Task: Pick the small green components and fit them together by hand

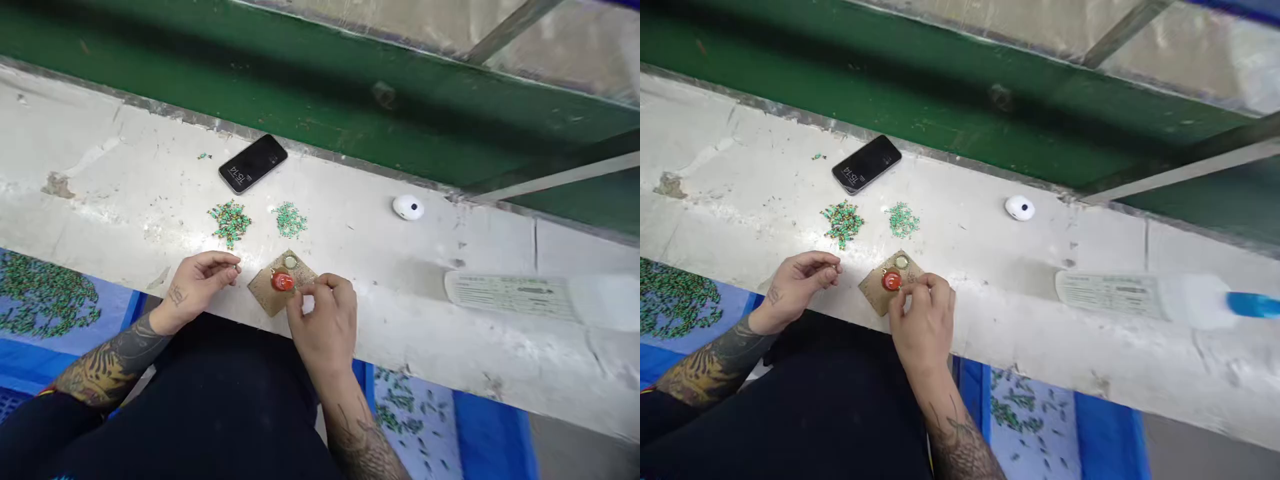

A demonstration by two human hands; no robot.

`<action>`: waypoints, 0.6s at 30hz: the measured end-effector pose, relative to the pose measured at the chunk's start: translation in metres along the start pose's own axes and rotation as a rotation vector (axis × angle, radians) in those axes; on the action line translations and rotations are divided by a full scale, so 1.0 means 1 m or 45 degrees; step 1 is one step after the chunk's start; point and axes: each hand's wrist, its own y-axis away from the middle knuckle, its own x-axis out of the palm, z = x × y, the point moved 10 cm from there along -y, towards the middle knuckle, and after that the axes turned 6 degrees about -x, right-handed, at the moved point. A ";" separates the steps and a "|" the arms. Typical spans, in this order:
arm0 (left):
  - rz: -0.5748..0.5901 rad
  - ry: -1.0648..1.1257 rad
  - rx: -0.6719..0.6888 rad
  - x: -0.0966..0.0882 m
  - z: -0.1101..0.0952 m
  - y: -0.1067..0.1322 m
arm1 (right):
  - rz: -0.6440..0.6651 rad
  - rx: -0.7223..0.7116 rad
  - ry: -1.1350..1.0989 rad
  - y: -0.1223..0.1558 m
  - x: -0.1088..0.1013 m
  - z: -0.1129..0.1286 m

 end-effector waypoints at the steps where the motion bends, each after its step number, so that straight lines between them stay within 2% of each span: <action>1: 0.027 -0.010 -0.014 0.004 0.002 0.000 | -0.036 0.001 -0.079 0.001 -0.003 -0.001; 3: 0.084 -0.013 -0.040 0.013 0.006 0.001 | -0.071 0.001 -0.190 0.003 -0.006 -0.003; 6: 0.184 0.020 -0.077 0.026 0.010 0.004 | -0.034 0.003 -0.244 0.008 -0.004 -0.010; 11: 0.266 0.111 -0.104 0.038 0.013 0.007 | 0.201 -0.080 -0.031 0.019 0.018 -0.016; 15: 0.278 0.116 -0.092 0.042 0.011 0.007 | 0.281 -0.183 0.057 0.023 0.031 -0.008; 18: 0.276 0.085 -0.081 0.042 0.010 0.009 | 0.314 -0.202 0.053 0.023 0.033 -0.005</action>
